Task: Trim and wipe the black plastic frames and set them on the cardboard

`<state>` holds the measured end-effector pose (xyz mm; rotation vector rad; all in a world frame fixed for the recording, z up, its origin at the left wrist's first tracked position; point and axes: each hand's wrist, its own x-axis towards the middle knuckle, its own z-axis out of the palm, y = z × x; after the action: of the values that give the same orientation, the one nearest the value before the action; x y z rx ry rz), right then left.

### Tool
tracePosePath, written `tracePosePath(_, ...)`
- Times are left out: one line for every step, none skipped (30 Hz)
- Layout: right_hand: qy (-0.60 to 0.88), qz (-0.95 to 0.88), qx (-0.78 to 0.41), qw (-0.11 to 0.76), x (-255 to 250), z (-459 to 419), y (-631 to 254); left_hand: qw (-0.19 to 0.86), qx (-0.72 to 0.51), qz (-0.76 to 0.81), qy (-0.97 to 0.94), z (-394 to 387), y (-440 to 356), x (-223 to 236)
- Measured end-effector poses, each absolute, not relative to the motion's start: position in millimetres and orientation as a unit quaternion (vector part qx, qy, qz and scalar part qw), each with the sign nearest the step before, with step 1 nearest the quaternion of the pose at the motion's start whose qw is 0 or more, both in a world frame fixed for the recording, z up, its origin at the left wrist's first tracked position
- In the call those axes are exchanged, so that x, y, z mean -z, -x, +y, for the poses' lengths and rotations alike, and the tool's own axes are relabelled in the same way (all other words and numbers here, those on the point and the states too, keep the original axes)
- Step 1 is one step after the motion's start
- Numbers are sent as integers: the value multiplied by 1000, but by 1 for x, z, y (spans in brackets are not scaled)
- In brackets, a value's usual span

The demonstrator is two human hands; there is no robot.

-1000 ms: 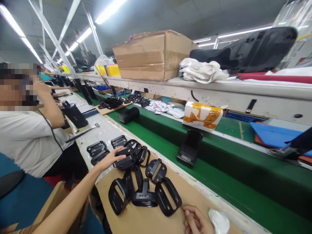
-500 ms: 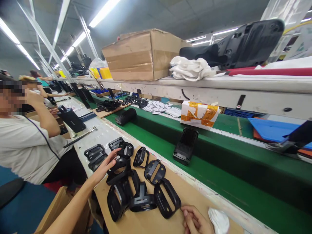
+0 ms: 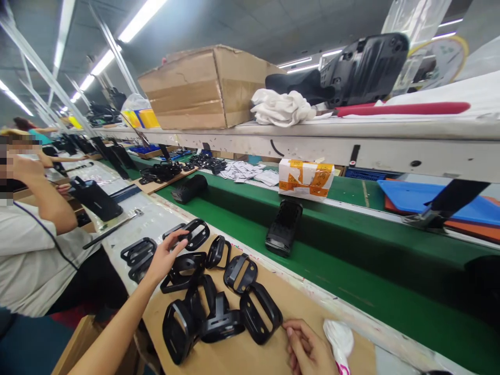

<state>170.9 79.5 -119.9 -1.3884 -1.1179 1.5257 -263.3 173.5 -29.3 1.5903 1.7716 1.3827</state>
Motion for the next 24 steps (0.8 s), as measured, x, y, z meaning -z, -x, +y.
tracePosePath(548,-436,-594,396,122,78,-169,189,-506,629,-559,176,264,28)
tracePosePath(552,-433,-587,404,124,77,-168,184,-517,627,-553,178,265,27)
tracePosePath(556,-429,-581,412,126,76,-166,179,-526,626,-547,179,265,27)
tracePosePath(558,-426,-576,418,128,76,-165,173,-533,625,-543,180,266,27)
tracePosePath(559,-426,-575,419,130,75,-164,169,-540,625,-539,179,266,28)
tracePosePath(559,-427,-575,419,132,75,-164,165,-548,624,-532,179,267,30)
tracePosePath(557,-430,-575,418,133,75,-165,162,-556,624,-524,177,267,31)
tracePosePath(555,-434,-576,415,135,76,-166,157,-566,625,-514,175,267,33)
tracePosePath(551,-440,-579,409,138,77,-168,150,-576,626,-503,172,267,34)
tracePosePath(546,-447,-584,401,140,78,-170,141,-586,628,-492,170,268,34)
tracePosePath(540,-454,-591,391,142,79,-172,129,-595,630,-482,166,268,33)
tracePosePath(535,-460,-597,383,144,80,-173,117,-603,632,-473,163,269,32)
tracePosePath(532,-463,-599,379,145,80,-174,104,-610,633,-466,160,269,29)
tracePosePath(530,-465,-601,378,145,80,-175,89,-619,632,-457,157,268,24)
tracePosePath(530,-463,-600,380,144,80,-175,74,-627,632,-449,153,268,18)
tracePosePath(532,-460,-598,386,142,80,-175,57,-635,632,-440,149,266,11)
tracePosePath(533,-456,-595,392,139,79,-174,38,-644,630,-431,144,263,2)
tracePosePath(533,-455,-594,396,135,79,-173,24,-656,625,-423,139,258,-7)
tracePosePath(531,-457,-594,396,129,79,-173,17,-669,617,-415,132,252,-16)
tracePosePath(529,-459,-594,395,124,79,-172,22,-685,603,-410,124,244,-25)
tracePosePath(529,-461,-595,392,118,79,-170,52,-696,588,-409,115,234,-32)
tracePosePath(528,-462,-597,388,112,79,-169,99,-700,575,-411,106,221,-37)
tracePosePath(529,-463,-599,383,107,80,-168,166,-690,566,-419,96,207,-40)
tracePosePath(531,-462,-599,382,103,81,-166,246,-667,553,-435,86,190,-39)
